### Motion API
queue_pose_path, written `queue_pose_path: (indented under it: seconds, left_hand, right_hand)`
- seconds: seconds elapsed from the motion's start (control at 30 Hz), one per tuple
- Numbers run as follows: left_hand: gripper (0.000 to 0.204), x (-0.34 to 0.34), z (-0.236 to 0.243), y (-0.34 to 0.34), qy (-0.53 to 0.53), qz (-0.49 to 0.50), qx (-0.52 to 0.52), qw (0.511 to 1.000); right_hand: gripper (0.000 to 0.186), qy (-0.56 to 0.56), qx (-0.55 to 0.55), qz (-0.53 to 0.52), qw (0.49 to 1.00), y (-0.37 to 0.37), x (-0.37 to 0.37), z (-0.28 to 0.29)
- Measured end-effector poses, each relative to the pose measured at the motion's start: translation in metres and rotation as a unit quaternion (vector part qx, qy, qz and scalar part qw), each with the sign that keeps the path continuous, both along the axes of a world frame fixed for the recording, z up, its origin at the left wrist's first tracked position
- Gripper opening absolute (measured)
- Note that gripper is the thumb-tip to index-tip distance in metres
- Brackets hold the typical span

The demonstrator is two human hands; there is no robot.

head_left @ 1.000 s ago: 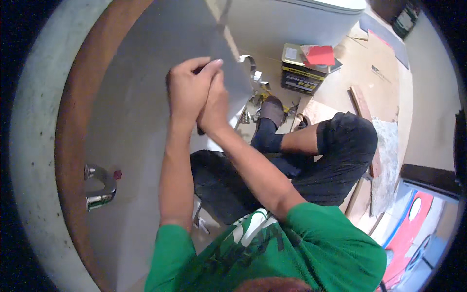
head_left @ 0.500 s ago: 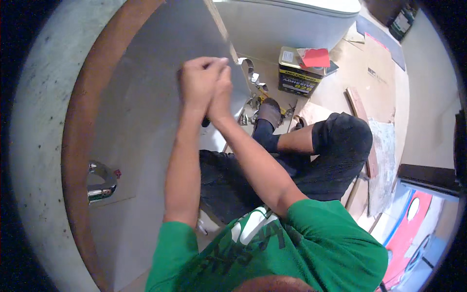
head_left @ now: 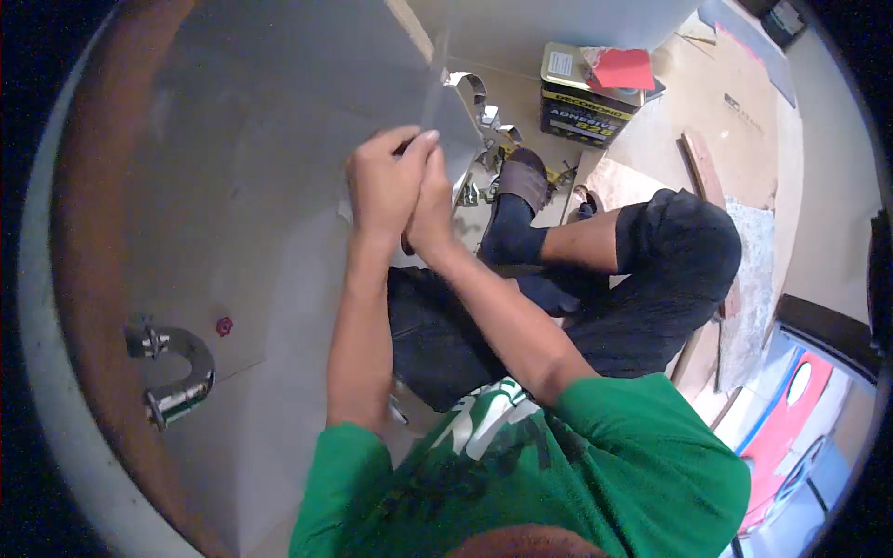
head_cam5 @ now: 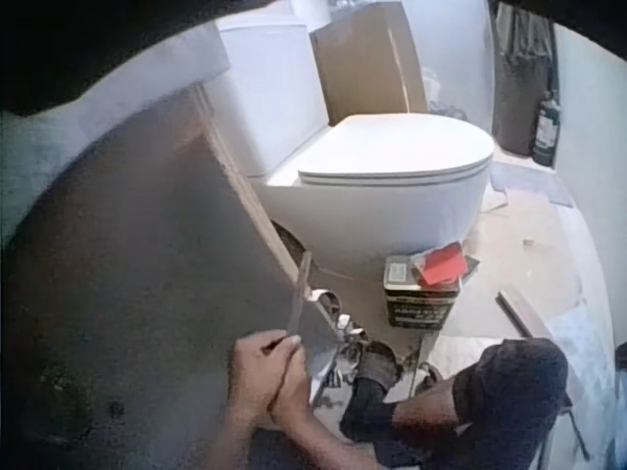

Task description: The person installs a curved wooden trim piece along the edge of a bathtub. They use a hammer to tap the trim into place, then use a power drill to secure it with screws. The person also uses a utility knife to trim excess material from the trim piece.

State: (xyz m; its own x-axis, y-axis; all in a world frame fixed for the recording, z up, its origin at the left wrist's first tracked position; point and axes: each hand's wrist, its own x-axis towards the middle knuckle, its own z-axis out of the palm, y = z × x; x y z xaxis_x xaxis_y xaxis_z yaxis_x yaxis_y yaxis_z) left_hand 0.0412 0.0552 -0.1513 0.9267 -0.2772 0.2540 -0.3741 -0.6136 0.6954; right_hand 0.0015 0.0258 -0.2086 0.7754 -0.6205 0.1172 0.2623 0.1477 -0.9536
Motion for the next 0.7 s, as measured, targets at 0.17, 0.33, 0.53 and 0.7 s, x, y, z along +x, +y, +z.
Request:
queue_pose_path:
  seconds: [0.17, 0.33, 0.53, 0.7]
  left_hand:
    - [0.019, -0.002, -0.016, -0.004, 0.019, -0.006, -0.071, 0.997]
    - [0.022, 0.015, -0.026, -0.024, 0.051, -0.018, -0.071, 0.996]
    - [0.025, 0.024, -0.016, -0.025, -0.051, -0.045, 0.008, 0.998]
    - [0.023, 0.0, -0.007, -0.006, 0.032, 0.014, -0.043, 0.998]
  right_hand:
    - [0.031, 0.014, -0.034, -0.038, 0.999, -0.003, 0.008, -0.021]
    - [0.031, 0.036, -0.047, -0.068, 0.996, -0.017, 0.031, -0.042]
    - [0.031, 0.006, 0.025, -0.023, 0.999, -0.018, 0.021, -0.017]
    - [0.03, -0.009, -0.113, -0.084, 0.99, -0.013, 0.02, -0.018]
